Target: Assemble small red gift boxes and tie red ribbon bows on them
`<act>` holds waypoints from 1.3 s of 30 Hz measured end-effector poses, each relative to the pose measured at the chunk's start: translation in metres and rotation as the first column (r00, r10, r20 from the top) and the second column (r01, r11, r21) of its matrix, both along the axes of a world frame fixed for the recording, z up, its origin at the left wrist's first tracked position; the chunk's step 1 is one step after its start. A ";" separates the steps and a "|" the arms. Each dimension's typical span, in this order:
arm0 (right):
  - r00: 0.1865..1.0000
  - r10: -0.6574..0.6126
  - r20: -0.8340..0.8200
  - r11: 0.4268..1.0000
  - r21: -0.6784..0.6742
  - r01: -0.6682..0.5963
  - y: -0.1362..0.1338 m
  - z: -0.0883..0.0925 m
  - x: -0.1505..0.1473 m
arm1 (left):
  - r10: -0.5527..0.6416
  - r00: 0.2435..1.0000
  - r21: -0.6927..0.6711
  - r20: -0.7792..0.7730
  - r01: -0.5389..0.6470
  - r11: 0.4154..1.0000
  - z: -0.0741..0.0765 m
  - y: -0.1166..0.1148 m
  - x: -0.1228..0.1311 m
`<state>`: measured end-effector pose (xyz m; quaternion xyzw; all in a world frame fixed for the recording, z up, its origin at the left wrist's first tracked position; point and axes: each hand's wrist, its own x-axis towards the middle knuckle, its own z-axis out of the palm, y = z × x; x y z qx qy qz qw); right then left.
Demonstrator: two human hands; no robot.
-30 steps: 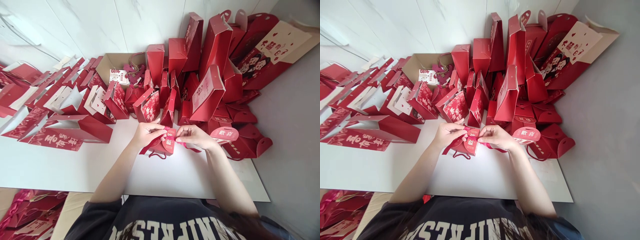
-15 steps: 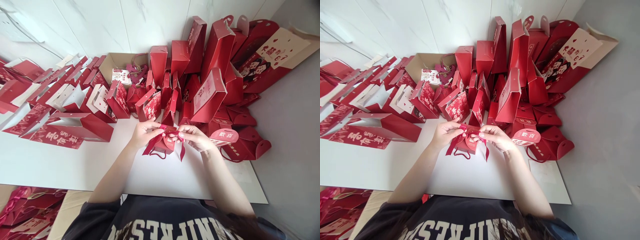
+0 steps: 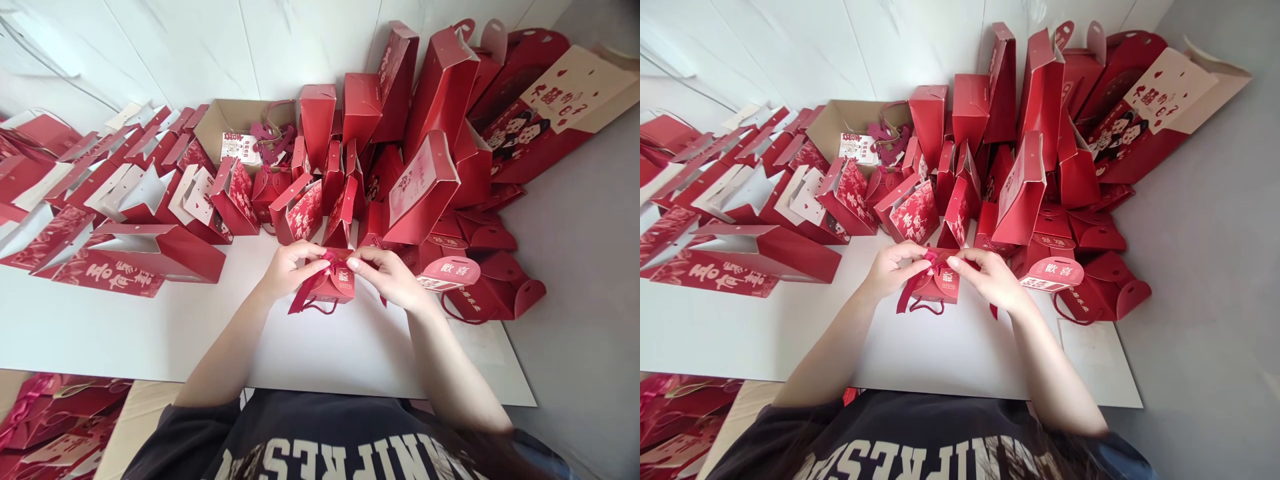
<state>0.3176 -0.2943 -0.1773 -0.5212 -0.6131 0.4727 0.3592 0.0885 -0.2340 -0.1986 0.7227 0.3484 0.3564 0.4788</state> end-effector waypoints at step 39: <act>0.890 0.112 0.442 0.974 0.127 -0.186 0.017 0.019 -0.018 | -0.130 0.991 0.087 0.012 0.129 0.988 -0.003 -0.001 -0.001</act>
